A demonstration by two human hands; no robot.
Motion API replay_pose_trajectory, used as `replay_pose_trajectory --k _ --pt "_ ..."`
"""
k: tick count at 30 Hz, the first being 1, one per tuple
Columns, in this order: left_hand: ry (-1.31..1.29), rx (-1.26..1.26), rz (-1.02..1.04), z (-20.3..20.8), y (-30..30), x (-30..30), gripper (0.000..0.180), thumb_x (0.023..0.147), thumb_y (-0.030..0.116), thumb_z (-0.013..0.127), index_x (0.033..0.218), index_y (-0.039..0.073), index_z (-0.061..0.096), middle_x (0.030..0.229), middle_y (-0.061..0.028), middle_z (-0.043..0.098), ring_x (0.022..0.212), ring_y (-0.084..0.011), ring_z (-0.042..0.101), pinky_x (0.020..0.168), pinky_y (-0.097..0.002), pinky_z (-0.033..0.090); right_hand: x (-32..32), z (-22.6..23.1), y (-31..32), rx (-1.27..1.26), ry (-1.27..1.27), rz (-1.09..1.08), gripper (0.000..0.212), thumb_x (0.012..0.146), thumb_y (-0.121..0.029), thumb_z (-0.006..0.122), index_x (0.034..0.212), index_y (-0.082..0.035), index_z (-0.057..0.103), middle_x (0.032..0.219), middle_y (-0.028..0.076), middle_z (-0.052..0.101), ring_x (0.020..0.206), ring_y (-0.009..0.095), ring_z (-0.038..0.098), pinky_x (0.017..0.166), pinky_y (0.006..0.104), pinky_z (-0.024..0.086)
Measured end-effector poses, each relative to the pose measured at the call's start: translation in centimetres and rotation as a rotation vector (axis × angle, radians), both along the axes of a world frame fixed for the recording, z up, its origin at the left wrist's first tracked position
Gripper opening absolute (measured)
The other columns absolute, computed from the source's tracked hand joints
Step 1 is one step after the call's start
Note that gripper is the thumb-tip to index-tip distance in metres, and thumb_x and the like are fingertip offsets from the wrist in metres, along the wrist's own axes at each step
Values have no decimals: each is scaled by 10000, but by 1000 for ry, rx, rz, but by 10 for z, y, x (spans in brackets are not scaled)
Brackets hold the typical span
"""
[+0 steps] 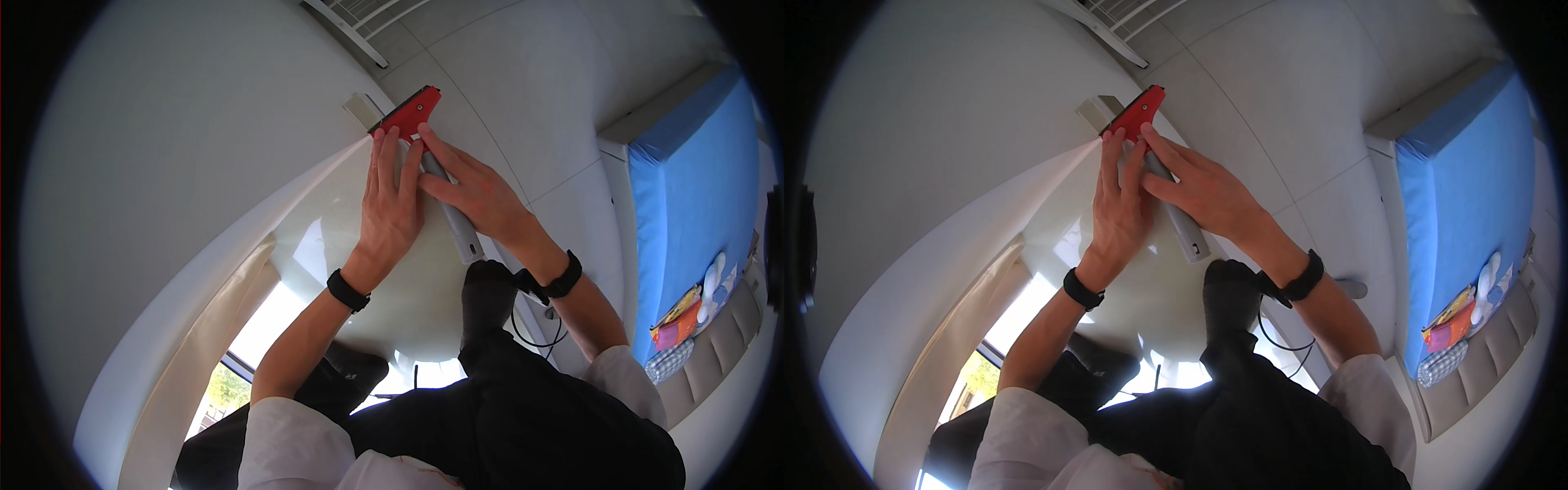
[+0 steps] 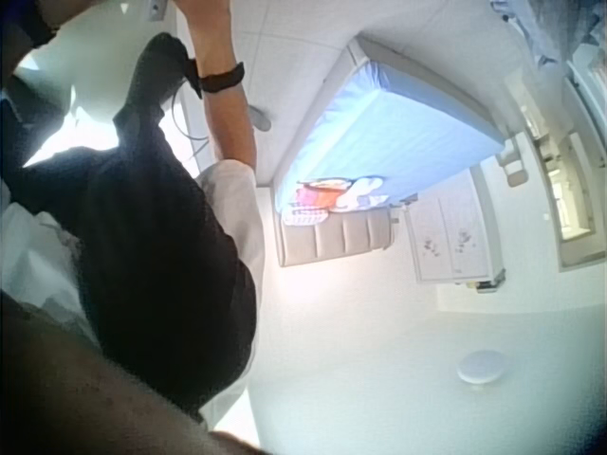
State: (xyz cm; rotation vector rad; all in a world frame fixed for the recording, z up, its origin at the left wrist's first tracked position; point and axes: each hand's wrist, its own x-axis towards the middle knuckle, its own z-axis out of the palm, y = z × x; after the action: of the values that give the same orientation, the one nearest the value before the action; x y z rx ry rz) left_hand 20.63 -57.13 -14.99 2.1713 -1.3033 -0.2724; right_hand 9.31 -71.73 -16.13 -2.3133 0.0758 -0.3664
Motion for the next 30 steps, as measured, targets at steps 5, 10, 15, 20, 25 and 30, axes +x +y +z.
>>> replay_pose_trajectory --k 5,10,15,20,25,30 --pt "46 12 -8 -2 3 0 630 859 -103 641 1463 29 517 1549 -284 404 1447 -524 410 1129 -547 478 -1 4 -1 -40 24 16 248 870 -30 691 1105 -109 686 1621 225 399 1342 365 588 1042 409 563" --pt "36 15 -6 -4 4 -7 630 865 -99 633 1469 28 511 1548 -290 398 1448 -530 404 1121 -546 484 -6 5 -2 -36 72 25 249 857 -8 701 1087 -103 700 1629 212 392 1368 359 574 1069 402 560" --pt "31 -12 -3 -5 5 -5 641 855 -109 637 1468 20 502 1549 -293 392 1445 -534 406 1118 -542 487 -3 4 -1 -31 7 16 235 850 -7 702 1072 -84 693 1624 215 400 1347 360 592 1052 403 570" --pt "42 -20 12 -3 2 -3 659 841 -114 652 1468 18 497 1548 -293 392 1438 -539 411 1116 -541 490 0 0 -1 -41 -28 6 199 877 -60 697 1066 -114 663 1600 234 425 1291 370 625 982 398 583" --pt "65 -9 3 -2 4 -1 654 852 -108 649 1473 18 488 1544 -292 398 1437 -540 411 1111 -537 495 -1 1 0 -35 0 11 212 874 -58 697 1073 -122 661 1606 233 418 1290 369 625 982 404 583" --pt "49 -15 7 -6 5 -7 660 851 -111 648 1476 32 493 1550 -291 393 1440 -540 409 1114 -536 495 -6 4 -2 -13 49 29 202 866 -15 696 1058 -77 689 1636 211 387 1368 361 572 1064 405 556"
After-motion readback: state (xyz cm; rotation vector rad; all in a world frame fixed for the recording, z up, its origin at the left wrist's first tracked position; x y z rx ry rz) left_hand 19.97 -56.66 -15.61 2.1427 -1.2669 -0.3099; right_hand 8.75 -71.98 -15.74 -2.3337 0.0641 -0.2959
